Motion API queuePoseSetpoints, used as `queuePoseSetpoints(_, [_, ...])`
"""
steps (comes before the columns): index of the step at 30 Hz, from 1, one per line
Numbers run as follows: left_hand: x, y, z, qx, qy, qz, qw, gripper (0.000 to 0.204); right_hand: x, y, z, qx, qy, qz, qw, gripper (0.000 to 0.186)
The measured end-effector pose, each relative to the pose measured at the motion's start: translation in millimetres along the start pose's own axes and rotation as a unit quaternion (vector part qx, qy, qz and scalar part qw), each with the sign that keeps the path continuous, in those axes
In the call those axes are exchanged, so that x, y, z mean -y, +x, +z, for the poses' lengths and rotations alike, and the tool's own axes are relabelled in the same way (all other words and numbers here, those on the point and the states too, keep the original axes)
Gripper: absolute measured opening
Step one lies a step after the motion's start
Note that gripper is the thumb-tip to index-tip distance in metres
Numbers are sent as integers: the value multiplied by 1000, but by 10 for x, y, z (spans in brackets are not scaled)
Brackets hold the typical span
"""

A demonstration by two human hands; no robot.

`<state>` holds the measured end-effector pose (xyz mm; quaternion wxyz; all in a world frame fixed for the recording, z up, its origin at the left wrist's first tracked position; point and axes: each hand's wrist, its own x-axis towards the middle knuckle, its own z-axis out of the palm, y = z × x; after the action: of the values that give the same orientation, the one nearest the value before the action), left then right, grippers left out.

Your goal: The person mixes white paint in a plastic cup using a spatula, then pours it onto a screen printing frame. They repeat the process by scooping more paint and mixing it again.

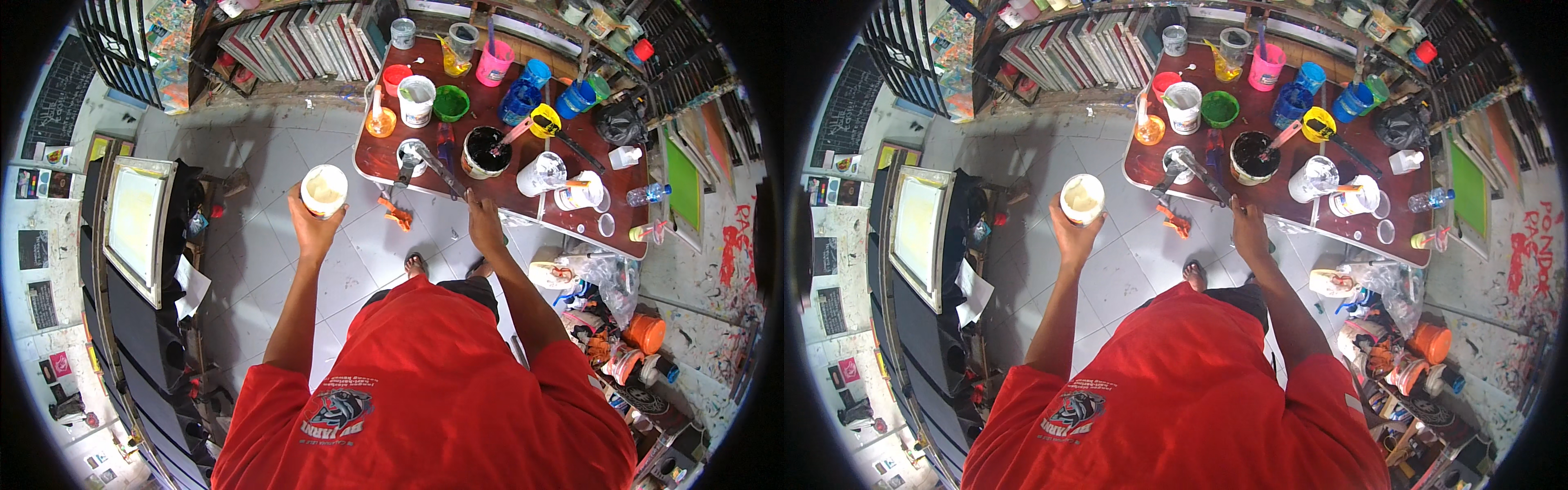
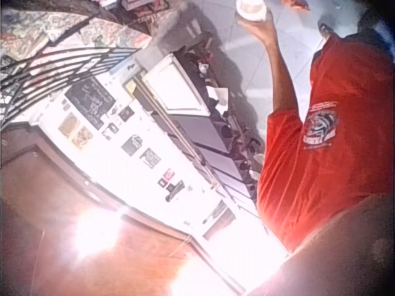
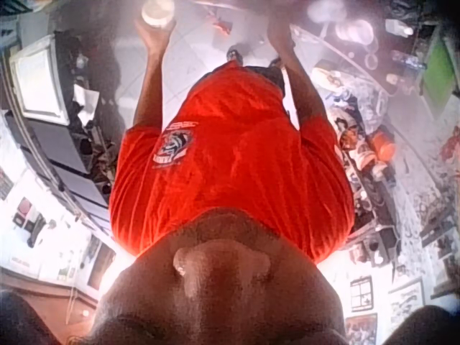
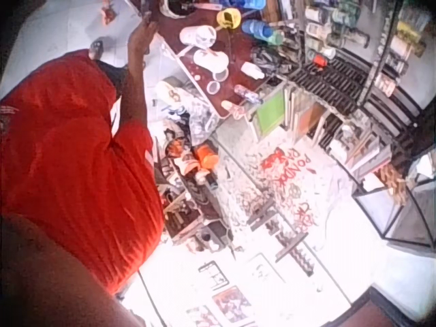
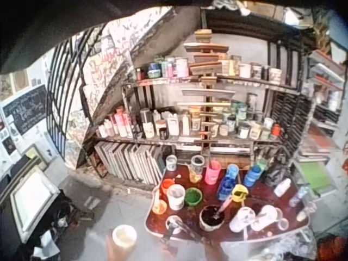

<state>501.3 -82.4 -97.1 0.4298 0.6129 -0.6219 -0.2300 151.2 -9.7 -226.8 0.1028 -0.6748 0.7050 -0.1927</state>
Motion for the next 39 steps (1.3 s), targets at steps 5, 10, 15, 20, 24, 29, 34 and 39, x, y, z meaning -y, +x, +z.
queuePoseSetpoints(5, [-37, -34, 22, 8, 34, -2, 999, 86, 15, -20, 90, -26, -7, -11, 1000, 56])
queuePoseSetpoints(10, [21, -61, 60, 11, 0, 6, 1000, 88, 121, -105, 175, 80, -46, 41, 995, 59])
queuePoseSetpoints(15, [45, -59, 61, 22, 17, 5, 1000, 90, 144, -165, 200, 93, -82, 41, 991, 63])
queuePoseSetpoints(20, [-24, -26, 47, 27, 35, -4, 999, 90, 111, -229, 267, 86, -57, 42, 994, 66])
queuePoseSetpoints(24, [-73, 13, 63, 22, 42, 3, 999, 89, 28, -320, 312, 85, -54, 49, 994, 67])
queuePoseSetpoints(29, [-100, 29, 85, 24, 32, 32, 999, 86, -26, -280, 388, 67, -60, 28, 996, 71])
queuePoseSetpoints(34, [-136, 19, 81, 22, 41, 32, 998, 87, -91, -299, 534, 101, -60, 37, 992, 71])
queuePoseSetpoints(39, [-88, 33, 91, 31, 32, 13, 999, 89, -115, -379, 576, 90, -62, 31, 994, 72])
